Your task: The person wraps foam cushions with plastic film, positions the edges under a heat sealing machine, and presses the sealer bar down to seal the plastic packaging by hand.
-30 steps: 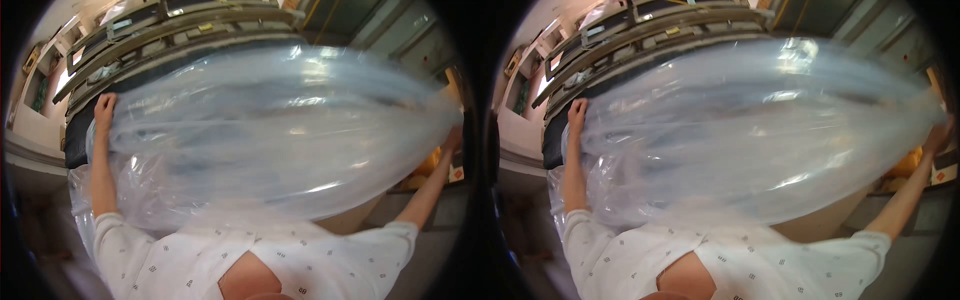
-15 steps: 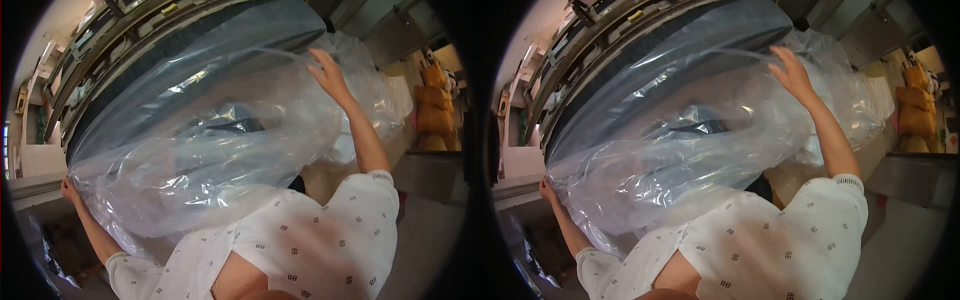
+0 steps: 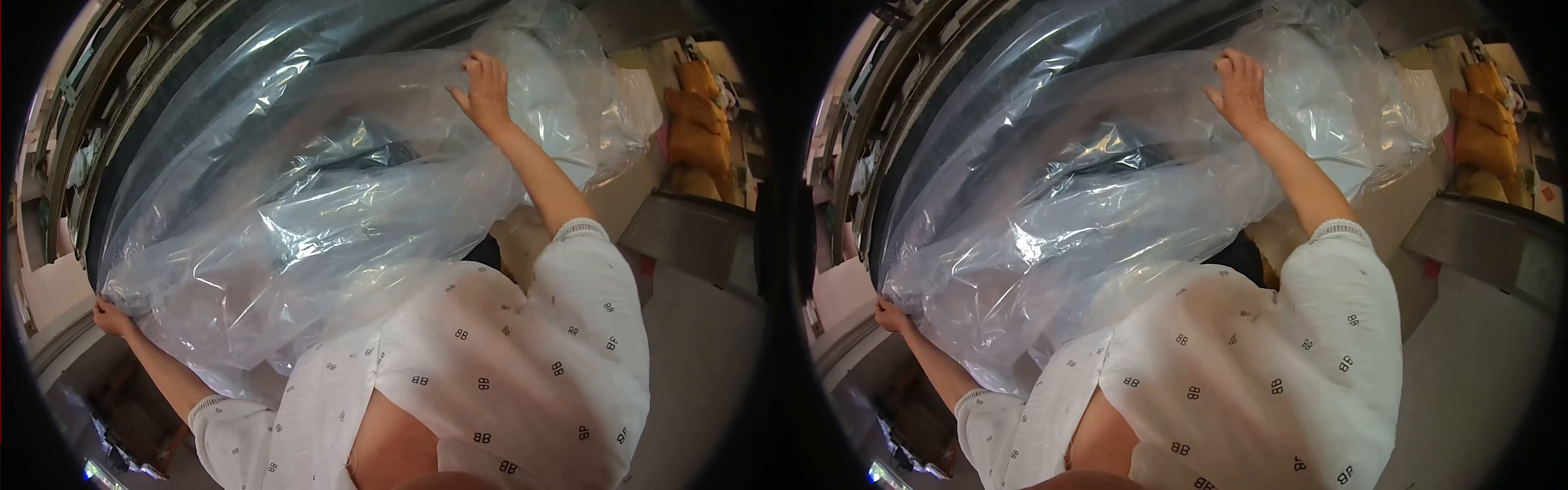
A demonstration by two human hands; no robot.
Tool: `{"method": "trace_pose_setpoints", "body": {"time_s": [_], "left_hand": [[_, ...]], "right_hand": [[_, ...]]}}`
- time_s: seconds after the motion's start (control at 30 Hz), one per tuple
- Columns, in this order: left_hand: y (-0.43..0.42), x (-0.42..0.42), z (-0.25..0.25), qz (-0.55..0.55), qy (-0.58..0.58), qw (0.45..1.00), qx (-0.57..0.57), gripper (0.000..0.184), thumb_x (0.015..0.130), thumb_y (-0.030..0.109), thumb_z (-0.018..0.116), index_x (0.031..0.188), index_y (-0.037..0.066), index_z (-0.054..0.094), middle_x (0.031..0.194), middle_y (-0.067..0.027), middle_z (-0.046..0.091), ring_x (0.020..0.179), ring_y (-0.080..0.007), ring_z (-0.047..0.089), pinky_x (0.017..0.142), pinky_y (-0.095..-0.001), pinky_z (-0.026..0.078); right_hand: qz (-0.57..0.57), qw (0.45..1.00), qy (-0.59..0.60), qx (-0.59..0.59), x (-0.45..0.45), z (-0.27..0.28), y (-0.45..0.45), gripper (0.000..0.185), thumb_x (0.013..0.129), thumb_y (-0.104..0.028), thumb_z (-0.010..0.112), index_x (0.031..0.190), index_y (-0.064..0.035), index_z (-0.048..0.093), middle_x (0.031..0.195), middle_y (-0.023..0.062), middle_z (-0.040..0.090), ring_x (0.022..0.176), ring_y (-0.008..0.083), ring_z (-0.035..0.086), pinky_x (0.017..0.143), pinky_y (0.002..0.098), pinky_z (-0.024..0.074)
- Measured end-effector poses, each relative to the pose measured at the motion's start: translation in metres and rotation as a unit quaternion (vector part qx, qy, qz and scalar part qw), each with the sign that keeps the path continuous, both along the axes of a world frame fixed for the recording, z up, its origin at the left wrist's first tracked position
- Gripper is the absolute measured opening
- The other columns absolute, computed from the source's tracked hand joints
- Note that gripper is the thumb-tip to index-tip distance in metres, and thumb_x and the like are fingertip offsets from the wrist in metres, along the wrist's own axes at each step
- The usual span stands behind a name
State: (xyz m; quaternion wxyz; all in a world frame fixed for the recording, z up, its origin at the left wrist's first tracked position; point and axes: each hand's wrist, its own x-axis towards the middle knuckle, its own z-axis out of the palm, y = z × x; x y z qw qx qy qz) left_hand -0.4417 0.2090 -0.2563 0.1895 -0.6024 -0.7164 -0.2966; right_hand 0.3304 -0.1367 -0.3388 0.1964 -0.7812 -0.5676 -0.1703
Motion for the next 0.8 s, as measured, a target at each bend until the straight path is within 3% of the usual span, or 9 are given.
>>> {"method": "trace_pose_setpoints", "body": {"time_s": [0.13, 0.23, 0.33, 0.43, 0.6, 0.7, 0.8], "left_hand": [[0.001, -0.002, -0.001, 0.006, 0.013, 1.000, -0.003, 0.036, 0.080, 0.039, 0.058, 0.086, 0.005, 0.067, 0.080, -0.0137, 0.065, 0.073, -0.0319, 0.061, 0.065, -0.0398, 0.045], [0.002, -0.002, -0.002, -0.009, 0.018, 1.000, 0.007, 0.036, 0.082, 0.039, 0.057, 0.088, 0.005, 0.067, 0.079, -0.0139, 0.065, 0.072, -0.0314, 0.060, 0.065, -0.0399, 0.045], [-0.005, 0.002, -0.002, -0.005, -0.047, 0.999, -0.005, 0.036, 0.083, 0.039, 0.056, 0.090, 0.005, 0.066, 0.081, -0.0137, 0.064, 0.073, -0.0294, 0.060, 0.066, -0.0384, 0.045], [-0.010, 0.014, 0.001, 0.019, -0.050, 0.998, -0.012, 0.034, 0.084, 0.038, 0.056, 0.093, 0.007, 0.066, 0.087, -0.0127, 0.063, 0.078, -0.0257, 0.059, 0.068, -0.0354, 0.045], [-0.011, -0.013, -0.003, -0.058, -0.094, 0.994, 0.011, 0.032, 0.088, 0.031, 0.054, 0.102, 0.004, 0.063, 0.101, -0.0103, 0.062, 0.090, -0.0193, 0.058, 0.076, -0.0291, 0.045], [-0.039, -0.034, 0.021, -0.104, -0.166, 0.981, 0.005, 0.033, 0.090, 0.028, 0.052, 0.108, 0.001, 0.060, 0.105, -0.0083, 0.060, 0.093, -0.0162, 0.056, 0.079, -0.0259, 0.045], [-0.088, -0.043, 0.055, -0.101, -0.273, 0.956, -0.032, 0.034, 0.091, 0.027, 0.052, 0.112, 0.001, 0.058, 0.109, -0.0064, 0.059, 0.095, -0.0149, 0.055, 0.081, -0.0240, 0.044]], "right_hand": [[-0.068, 0.995, 0.034, 0.068, 0.003, -0.009, 0.013, 0.022, 0.077, -0.018, 0.062, 0.096, -0.0095, 0.053, 0.101, 0.0067, 0.051, 0.097, 0.0272, 0.046, 0.085, 0.0390, 0.0340], [0.055, 0.977, 0.155, 0.138, 0.026, 0.027, 0.010, 0.009, 0.083, -0.015, 0.054, 0.087, -0.0081, 0.059, 0.081, 0.0026, 0.053, 0.078, 0.0182, 0.050, 0.074, 0.0306, 0.0383], [0.074, 0.864, 0.482, 0.126, 0.039, 0.113, 0.016, 0.015, 0.087, -0.018, 0.051, 0.089, -0.0063, 0.060, 0.070, -0.0018, 0.050, 0.068, 0.0094, 0.048, 0.064, 0.0231, 0.0385], [0.082, 0.899, 0.405, 0.146, 0.048, 0.173, 0.066, 0.020, 0.089, -0.022, 0.051, 0.089, -0.0045, 0.060, 0.069, -0.0051, 0.047, 0.068, 0.0037, 0.044, 0.059, 0.0202, 0.0367], [-0.008, 0.996, 0.091, -0.019, 0.086, 0.154, 0.157, 0.022, 0.080, -0.030, 0.056, 0.087, -0.0110, 0.065, 0.075, 0.0016, 0.061, 0.072, 0.0163, 0.058, 0.064, 0.0307, 0.0431], [-0.004, 0.995, 0.101, 0.003, 0.089, 0.141, 0.190, 0.024, 0.077, -0.035, 0.058, 0.084, -0.0132, 0.066, 0.077, 0.0035, 0.064, 0.076, 0.0242, 0.060, 0.068, 0.0361, 0.0445], [0.012, 0.984, 0.173, -0.039, 0.091, 0.134, 0.205, 0.023, 0.075, -0.036, 0.061, 0.081, -0.0140, 0.066, 0.073, 0.0031, 0.063, 0.074, 0.0220, 0.060, 0.068, 0.0343, 0.0447]]}}
